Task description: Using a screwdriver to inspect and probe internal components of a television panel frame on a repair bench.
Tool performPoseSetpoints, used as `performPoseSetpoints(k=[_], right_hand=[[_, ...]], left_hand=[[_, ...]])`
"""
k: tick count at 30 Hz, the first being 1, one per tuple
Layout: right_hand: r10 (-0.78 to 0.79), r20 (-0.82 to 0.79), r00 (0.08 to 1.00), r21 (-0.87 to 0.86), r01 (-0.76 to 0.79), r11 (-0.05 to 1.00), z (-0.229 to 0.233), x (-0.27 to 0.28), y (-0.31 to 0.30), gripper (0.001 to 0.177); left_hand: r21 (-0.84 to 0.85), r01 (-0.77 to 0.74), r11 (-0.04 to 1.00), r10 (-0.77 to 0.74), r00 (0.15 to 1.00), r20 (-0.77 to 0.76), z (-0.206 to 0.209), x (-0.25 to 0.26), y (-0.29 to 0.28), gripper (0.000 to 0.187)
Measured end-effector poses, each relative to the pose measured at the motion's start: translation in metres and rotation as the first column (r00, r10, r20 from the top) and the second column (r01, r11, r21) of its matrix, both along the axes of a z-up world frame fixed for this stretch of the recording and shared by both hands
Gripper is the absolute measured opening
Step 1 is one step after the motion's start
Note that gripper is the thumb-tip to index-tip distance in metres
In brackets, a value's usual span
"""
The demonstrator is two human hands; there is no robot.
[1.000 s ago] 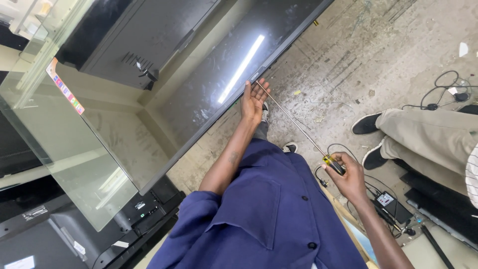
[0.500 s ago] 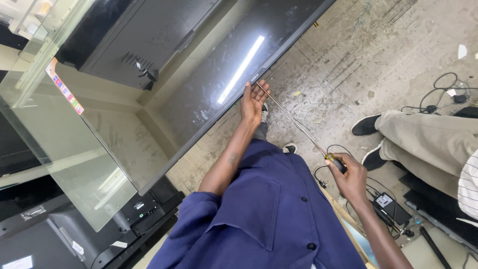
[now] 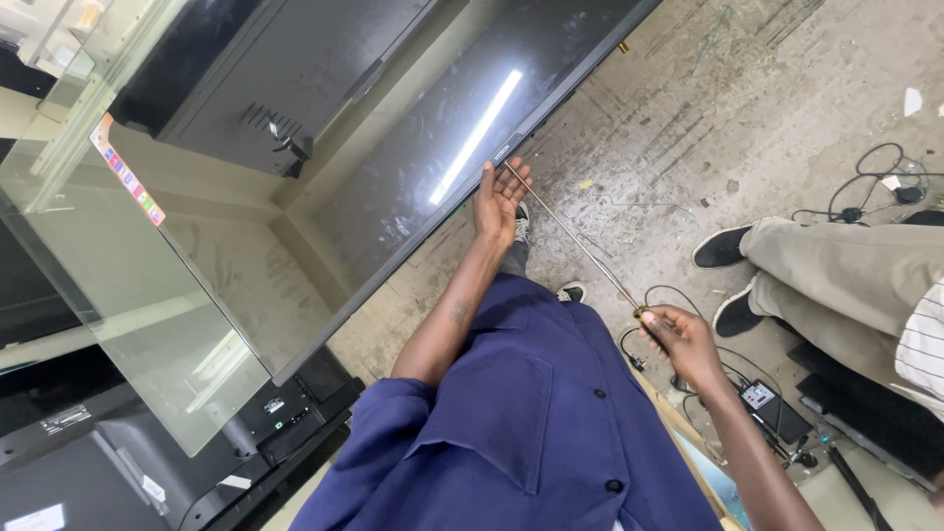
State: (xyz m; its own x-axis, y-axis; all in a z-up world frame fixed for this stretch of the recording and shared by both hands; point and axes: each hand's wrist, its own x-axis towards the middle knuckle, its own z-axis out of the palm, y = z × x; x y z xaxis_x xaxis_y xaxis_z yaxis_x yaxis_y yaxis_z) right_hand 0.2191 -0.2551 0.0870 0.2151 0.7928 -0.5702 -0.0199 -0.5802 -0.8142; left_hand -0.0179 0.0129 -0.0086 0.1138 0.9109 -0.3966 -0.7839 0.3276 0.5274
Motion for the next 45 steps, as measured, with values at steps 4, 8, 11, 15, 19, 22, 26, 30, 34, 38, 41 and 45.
performPoseSetpoints(k=[4,8,11,15,19,22,26,30,34,38,41,45], right_hand=[[-0.076,-0.432,0.899,-0.126,0.023,0.992,0.048,-0.011,0.017,0.044],[0.024,-0.054,0.998,-0.012,-0.024,1.000,0.022,-0.005,0.010,0.025],[0.140,0.587,0.797,0.172,-0.292,0.941,0.025,-0.011,0.007,0.032],[0.125,0.631,0.766,0.258,-0.359,0.897,0.042,-0.021,0.010,0.023],[0.075,0.081,0.994,0.114,-0.084,0.990,0.031,-0.019,0.011,0.026],[-0.064,-0.372,0.926,-0.020,0.061,0.998,0.032,-0.019,0.013,0.034],[-0.063,-0.565,0.823,-0.053,0.040,0.998,0.016,-0.010,0.011,0.040],[-0.071,-0.676,0.734,-0.107,-0.002,0.994,0.003,-0.004,0.011,0.040],[-0.124,-0.795,0.594,-0.153,0.001,0.988,-0.034,0.006,0.006,0.037],[-0.206,-0.896,0.394,-0.217,0.018,0.976,-0.050,0.006,0.001,0.036],[-0.188,-0.861,0.473,-0.209,0.009,0.978,-0.042,0.002,0.001,0.035],[-0.185,-0.800,0.571,-0.201,0.036,0.979,-0.024,-0.001,-0.001,0.035]], left_hand=[[-0.007,0.013,1.000,-0.012,1.000,0.015,-0.002,-0.001,0.001,0.044],[-0.004,0.008,1.000,-0.008,1.000,-0.001,-0.001,-0.001,-0.001,0.043],[0.004,0.007,1.000,-0.007,1.000,-0.009,-0.002,0.000,0.002,0.043],[-0.002,0.005,1.000,-0.005,1.000,0.022,-0.007,-0.001,0.001,0.044],[-0.007,0.006,1.000,-0.006,1.000,0.028,-0.008,-0.001,0.001,0.044],[-0.012,0.022,1.000,-0.021,0.999,0.038,-0.009,-0.002,0.002,0.044],[-0.018,0.019,1.000,-0.018,0.998,0.052,-0.015,-0.002,0.004,0.045],[-0.038,0.029,0.999,-0.028,0.999,0.027,-0.009,-0.002,0.003,0.043],[-0.034,0.040,0.999,-0.039,0.999,0.026,-0.007,-0.001,0.004,0.041],[-0.058,0.029,0.998,-0.027,0.999,0.029,0.001,-0.002,0.005,0.041],[-0.079,0.037,0.996,-0.034,0.999,0.038,0.002,-0.004,0.005,0.040],[-0.106,0.079,0.991,-0.074,0.996,0.049,-0.005,-0.007,0.009,0.041]])
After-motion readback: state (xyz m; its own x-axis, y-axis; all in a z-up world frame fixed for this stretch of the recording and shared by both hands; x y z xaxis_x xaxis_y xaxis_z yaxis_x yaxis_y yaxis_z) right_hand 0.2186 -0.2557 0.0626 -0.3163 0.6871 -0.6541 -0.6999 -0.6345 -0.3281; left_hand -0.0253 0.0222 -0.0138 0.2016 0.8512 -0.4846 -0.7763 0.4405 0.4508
